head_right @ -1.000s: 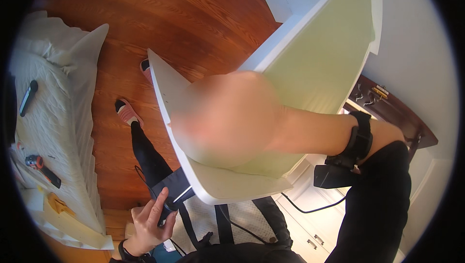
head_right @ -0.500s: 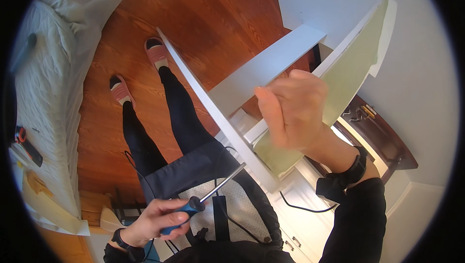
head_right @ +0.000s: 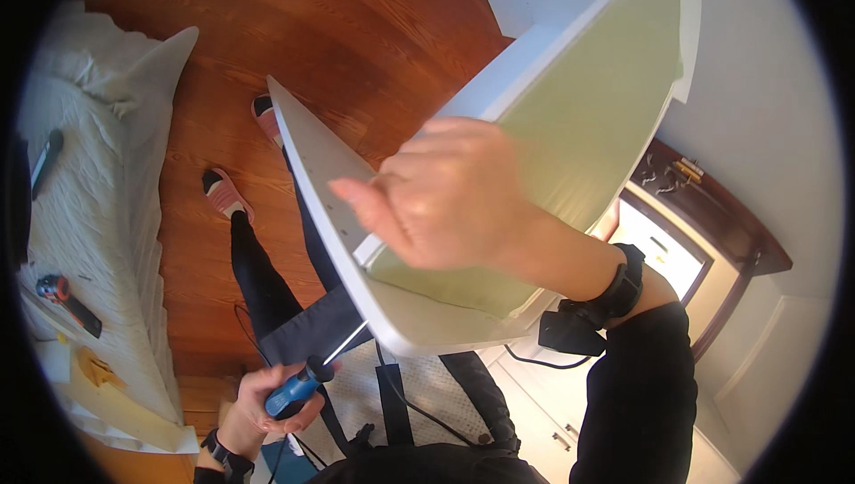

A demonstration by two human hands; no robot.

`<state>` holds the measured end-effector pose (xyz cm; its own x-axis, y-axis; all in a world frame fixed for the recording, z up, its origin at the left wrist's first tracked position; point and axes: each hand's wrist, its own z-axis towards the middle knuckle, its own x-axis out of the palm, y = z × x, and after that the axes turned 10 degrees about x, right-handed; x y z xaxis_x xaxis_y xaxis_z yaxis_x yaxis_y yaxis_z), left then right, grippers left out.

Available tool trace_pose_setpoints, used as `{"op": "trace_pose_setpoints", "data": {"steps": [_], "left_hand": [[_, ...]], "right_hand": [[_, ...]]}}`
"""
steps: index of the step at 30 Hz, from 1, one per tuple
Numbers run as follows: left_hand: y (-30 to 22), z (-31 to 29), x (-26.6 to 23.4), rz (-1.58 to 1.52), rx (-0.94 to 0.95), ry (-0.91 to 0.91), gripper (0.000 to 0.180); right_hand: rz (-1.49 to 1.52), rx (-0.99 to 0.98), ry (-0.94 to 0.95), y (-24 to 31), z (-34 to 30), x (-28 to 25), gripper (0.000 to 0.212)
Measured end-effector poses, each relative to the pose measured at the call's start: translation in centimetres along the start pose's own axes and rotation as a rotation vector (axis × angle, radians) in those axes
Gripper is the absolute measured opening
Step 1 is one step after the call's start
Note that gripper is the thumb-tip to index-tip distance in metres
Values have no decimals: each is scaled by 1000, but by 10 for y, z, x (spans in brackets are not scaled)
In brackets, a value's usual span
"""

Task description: The person assembles a white cabinet by inserting screws into pre-drilled holes using a cordless drill and a manual screwdriver. They reposition the cabinet multiple times to access different sides and continue fastening components together.

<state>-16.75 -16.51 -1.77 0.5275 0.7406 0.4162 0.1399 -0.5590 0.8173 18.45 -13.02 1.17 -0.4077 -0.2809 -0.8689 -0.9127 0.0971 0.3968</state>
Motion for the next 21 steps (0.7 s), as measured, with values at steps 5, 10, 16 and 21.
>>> {"op": "trace_pose_setpoints", "data": {"steps": [5, 10, 16, 21], "left_hand": [[-11, -3, -4, 177, -25, 3, 65], [-22, -7, 5, 170, -46, -41, 64], [-15, -9, 41, 368, 51, -201, 62], [10, -9, 70, 1827, 593, -217, 43]], "right_hand": [[14, -44, 73, -9, -1, -10, 38], [49, -30, 27, -16, 2, -10, 39], [75, -21, -35, -16, -3, -4, 35], [67, -6, -89, -14, 0, -2, 41]]}}
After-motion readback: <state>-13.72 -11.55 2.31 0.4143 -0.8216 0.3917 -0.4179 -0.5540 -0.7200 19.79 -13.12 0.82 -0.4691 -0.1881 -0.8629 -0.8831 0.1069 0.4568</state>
